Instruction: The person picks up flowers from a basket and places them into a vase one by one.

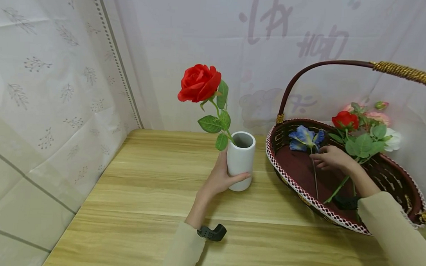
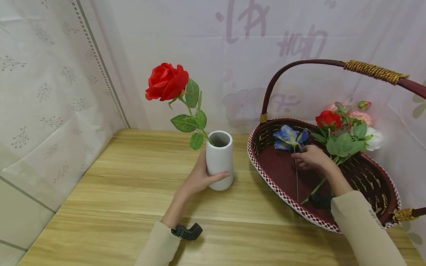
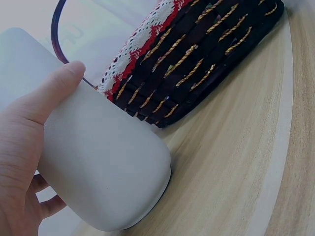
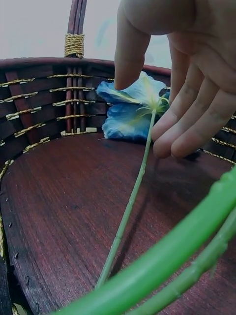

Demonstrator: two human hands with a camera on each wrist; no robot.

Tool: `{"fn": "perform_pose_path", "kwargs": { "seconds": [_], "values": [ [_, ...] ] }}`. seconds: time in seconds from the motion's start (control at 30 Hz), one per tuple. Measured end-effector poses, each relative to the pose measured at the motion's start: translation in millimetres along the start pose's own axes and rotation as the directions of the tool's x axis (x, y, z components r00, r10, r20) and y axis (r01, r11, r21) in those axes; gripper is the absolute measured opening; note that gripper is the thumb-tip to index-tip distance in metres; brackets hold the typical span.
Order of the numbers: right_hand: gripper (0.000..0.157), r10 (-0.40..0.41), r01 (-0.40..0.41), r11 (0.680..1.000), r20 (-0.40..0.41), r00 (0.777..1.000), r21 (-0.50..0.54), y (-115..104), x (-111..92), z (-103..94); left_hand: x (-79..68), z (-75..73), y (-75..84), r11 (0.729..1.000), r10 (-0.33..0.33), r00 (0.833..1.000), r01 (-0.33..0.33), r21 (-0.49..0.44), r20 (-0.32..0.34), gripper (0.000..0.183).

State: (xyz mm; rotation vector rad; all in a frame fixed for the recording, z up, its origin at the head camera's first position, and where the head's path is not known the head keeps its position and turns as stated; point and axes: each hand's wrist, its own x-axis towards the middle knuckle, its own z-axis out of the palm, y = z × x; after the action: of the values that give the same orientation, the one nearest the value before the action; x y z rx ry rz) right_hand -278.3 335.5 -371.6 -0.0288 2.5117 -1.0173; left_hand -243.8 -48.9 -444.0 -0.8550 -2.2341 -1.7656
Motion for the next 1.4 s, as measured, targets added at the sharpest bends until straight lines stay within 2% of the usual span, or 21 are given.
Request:
{"fn": "perform_pose_path", "kwargs": {
  "seconds": [0.1,0.23,0.33,0.57,0.67,1.0,1.2,1.4],
  "values": [
    [0.075,-0.01,0.01,1.0,0.001,1.0,0.025,1.2,2.0,1.5,0.6,2.6,-13.6,0.999,-0.017,1.0,0.017,0.03,-0.003,0.104],
    [0.068,-0.03,0.03,0.999,0.007,1.0,0.028,3.7,5.3,2.8,0.5,2.8,-18.1,0.998,-0.041,0.999,0.041,0.051,-0.002,0.105],
    [0.066,-0.037,0.037,0.999,0.017,0.999,0.02,5.2,8.2,3.8,0.7,2.7,-13.9,0.999,-0.034,0.999,0.035,0.041,-0.005,0.104],
    [0.062,-0.036,0.036,0.999,0.025,0.999,0.022,8.1,13.8,7.0,-1.3,-2.7,15.7,1.0,-0.017,1.0,0.017,0.003,0.002,0.098],
    [0.06,-0.036,0.035,0.998,0.018,0.999,0.043,9.9,14.7,7.6,-1.6,-3.4,21.0,1.0,-0.025,1.0,0.025,0.011,0.005,0.096],
    [0.054,-0.068,0.069,0.997,-0.058,0.996,0.022,13.4,11.6,7.2,-1.3,-3.1,21.3,1.0,-0.02,1.0,0.02,0.0,0.008,0.093],
    [0.052,-0.102,0.107,0.992,-0.076,0.992,0.073,13.8,10.3,7.7,-1.4,-3.6,21.1,0.999,-0.032,0.999,0.032,-0.015,0.006,0.096],
    [0.05,-0.099,0.107,0.99,-0.091,0.991,0.088,13.4,9.9,7.0,-1.3,-3.5,21.5,1.0,-0.017,1.0,0.017,-0.003,0.005,0.095]
  ]
}}
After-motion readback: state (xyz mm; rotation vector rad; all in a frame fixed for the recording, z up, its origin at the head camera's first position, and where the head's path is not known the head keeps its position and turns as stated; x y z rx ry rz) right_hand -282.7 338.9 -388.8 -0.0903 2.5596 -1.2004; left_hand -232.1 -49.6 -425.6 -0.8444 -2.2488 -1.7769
